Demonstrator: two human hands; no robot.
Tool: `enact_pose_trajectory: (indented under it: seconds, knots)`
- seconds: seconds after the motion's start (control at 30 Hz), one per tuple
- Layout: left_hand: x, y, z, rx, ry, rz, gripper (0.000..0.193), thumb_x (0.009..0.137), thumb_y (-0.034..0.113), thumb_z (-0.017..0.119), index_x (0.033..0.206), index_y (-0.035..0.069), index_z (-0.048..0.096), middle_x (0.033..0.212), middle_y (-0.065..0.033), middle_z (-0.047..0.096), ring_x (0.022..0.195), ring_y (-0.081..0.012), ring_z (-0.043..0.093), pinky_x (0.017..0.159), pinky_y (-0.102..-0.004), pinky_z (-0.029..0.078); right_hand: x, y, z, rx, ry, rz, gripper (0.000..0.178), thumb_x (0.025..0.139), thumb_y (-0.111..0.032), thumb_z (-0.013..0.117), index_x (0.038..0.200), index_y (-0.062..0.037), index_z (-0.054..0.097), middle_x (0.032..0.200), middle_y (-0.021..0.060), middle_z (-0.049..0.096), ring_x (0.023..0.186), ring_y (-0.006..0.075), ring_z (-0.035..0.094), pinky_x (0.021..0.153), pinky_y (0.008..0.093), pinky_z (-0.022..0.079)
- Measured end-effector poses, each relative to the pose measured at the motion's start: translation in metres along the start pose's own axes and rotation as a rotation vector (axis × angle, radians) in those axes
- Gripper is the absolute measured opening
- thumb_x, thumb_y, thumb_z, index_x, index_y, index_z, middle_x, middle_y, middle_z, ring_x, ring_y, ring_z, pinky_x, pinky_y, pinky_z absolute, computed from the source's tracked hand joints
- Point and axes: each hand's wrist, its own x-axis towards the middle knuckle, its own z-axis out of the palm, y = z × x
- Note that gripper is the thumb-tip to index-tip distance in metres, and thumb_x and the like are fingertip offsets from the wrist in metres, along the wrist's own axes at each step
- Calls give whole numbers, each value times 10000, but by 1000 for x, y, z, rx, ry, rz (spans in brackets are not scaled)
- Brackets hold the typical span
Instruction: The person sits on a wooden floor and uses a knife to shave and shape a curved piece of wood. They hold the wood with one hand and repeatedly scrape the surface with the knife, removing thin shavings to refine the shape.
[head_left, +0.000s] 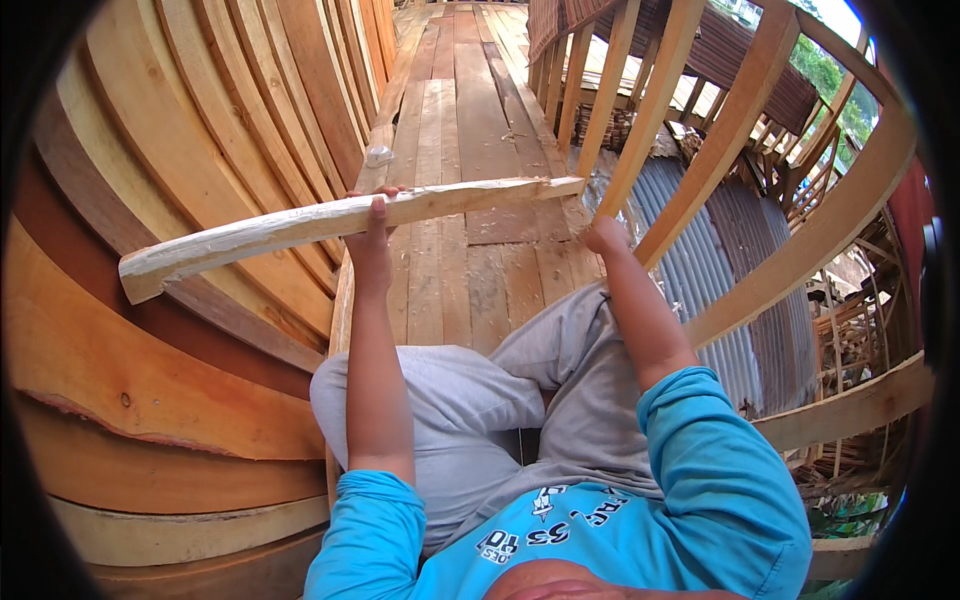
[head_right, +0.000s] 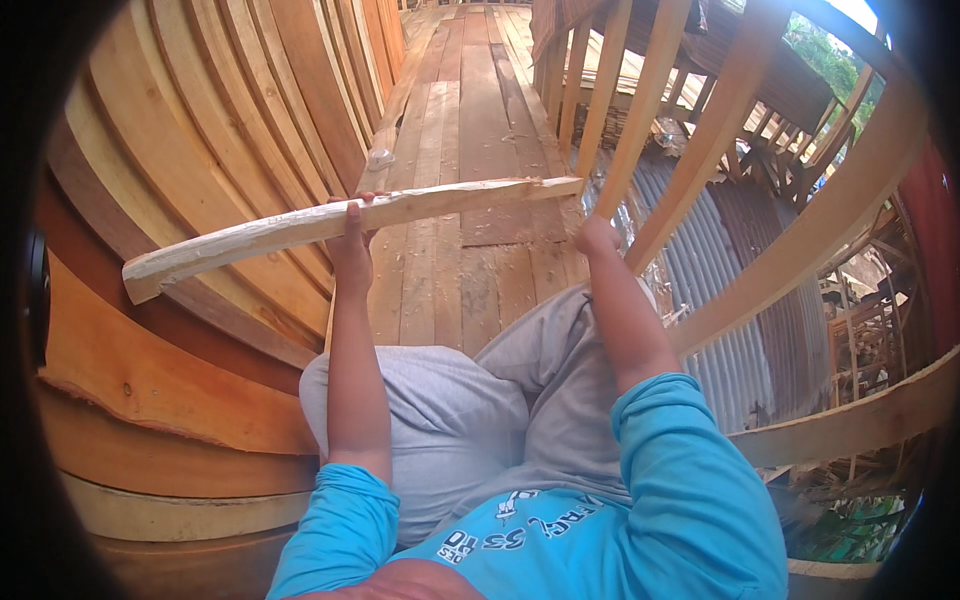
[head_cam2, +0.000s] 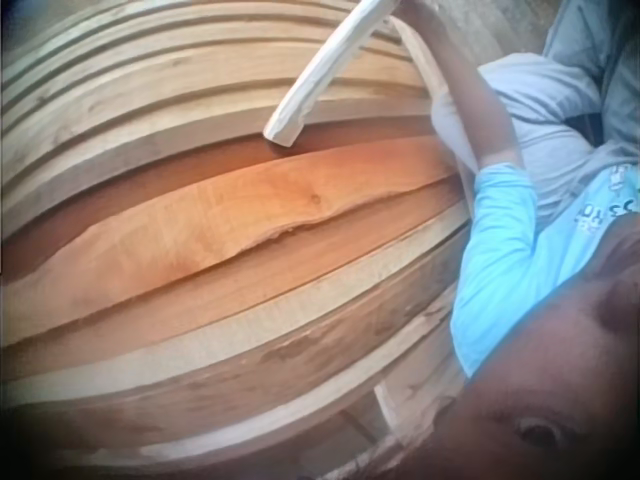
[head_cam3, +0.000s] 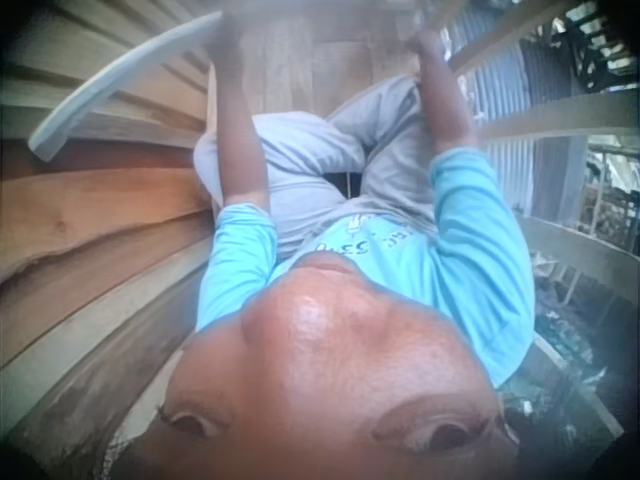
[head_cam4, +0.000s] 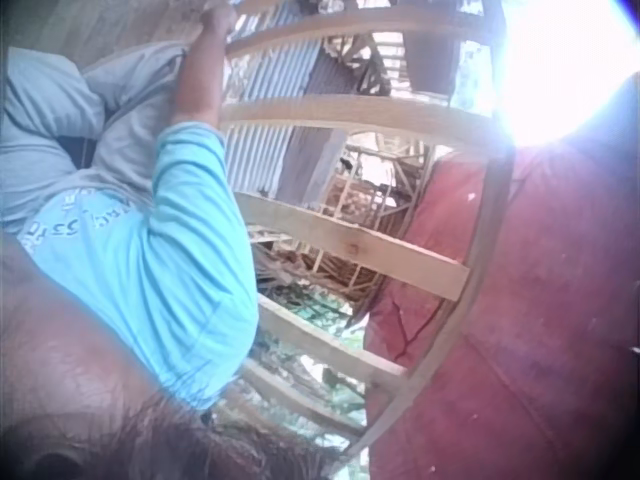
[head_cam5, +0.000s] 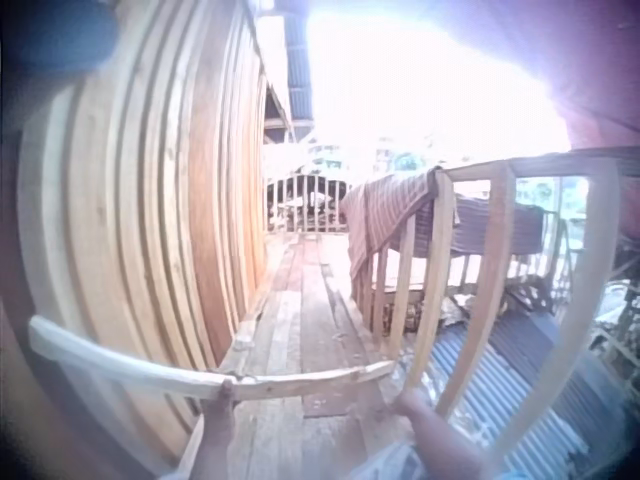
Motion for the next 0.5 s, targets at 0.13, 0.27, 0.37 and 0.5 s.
enact_pose_trajectory:
  seconds: [0.13, 0.27, 0.37, 0.5]
  knots:
    - [-2, -1, -4, 64, -123, 51, 371, 890, 113, 671, 1140, 127, 397, 1109, -81, 629, 1163, -251, 570, 1044, -418, 418, -9, -1, 0, -30, 47, 4, 310, 839, -170, 653, 1129, -65, 682, 1212, 133, 650, 1138, 306, 625, 866, 404, 543]
    - [-1, 0, -8, 140, -185, 38, 409, 860, 2, 650, 1156, 100, 384, 1159, -83, 608, 1204, -253, 540, 1085, -391, 377, -21, -11, -13, 61, 116, 60, 320, 835, -174, 665, 1128, -47, 668, 1170, 134, 668, 1100, 306, 646, 841, 395, 556]
    - [2, -9, -16, 113, -147, 65, 389, 863, -31, 628, 1159, 92, 406, 1161, -73, 609, 1200, -248, 543, 1072, -379, 394, -41, -26, -42, 95, 192, 62, 443, 844, -193, 641, 1221, 25, 560, 1162, 181, 657, 1084, 308, 651, 846, 401, 550]
    - [1, -10, -17, 69, -132, 65, 366, 858, -44, 611, 1160, 79, 447, 1167, -70, 613, 1162, -229, 568, 1012, -344, 440, -78, -38, -60, 146, 256, -19, 504, 860, -185, 614, 1254, 88, 458, 1145, 219, 650, 1049, 330, 656, 860, 407, 539]
